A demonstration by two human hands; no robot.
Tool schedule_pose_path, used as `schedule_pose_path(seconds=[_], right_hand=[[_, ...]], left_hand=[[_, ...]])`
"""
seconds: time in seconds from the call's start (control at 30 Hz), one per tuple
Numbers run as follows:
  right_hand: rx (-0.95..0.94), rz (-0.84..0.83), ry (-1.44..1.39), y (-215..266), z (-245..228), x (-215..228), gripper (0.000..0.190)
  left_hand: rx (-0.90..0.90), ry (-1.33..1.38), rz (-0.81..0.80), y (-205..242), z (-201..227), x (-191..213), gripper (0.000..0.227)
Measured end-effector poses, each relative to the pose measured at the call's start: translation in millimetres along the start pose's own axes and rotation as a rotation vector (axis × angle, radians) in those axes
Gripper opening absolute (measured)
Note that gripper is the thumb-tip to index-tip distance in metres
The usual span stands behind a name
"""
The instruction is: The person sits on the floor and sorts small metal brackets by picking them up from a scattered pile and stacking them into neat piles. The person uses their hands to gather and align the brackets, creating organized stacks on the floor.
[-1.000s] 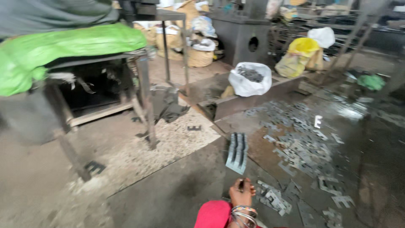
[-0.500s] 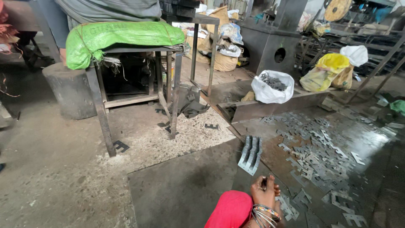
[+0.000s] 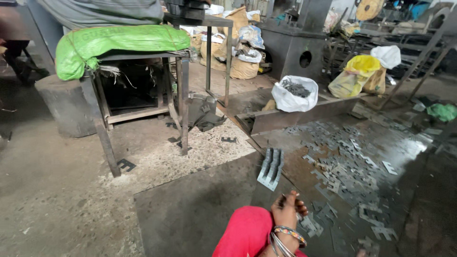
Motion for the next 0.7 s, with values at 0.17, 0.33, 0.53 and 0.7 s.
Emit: schedule_pose_path(seconds=[0.17,0.33,0.53,0.7], right_hand=[[0.01,-0.012,-0.016,35.1,-0.1,25.8,0.042],[0.039,0.019,0.044,57.1,-4.9,67.4,0.043],[0.051,0.118,0.24,114.0,37.3,159.8,0.043],[-0.01,0.132,0.478,228.0,61.9,278.0,0.043]], left_hand=[[0.095,0.033,-0.011,23.5,10.0,-1.6,0.023],[0.163,0.059,-0.03,43.5,16.5,-12.1,0.025],[0.237,-0.001,-0.064,93.4,19.5,-44.0,0.026],[0.235,0.001,-0.099,128.3,41.2,-74.5,0.023]])
Point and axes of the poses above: each hand's wrist, its own y-axis away from the middle knuckle, its own x-axis out of the back of the hand, z = x × y, the point moved 2 cm from there along -y, towards the middle knuckle, and after that the axes turned 13 degrees about -z, right-handed, at the moved point
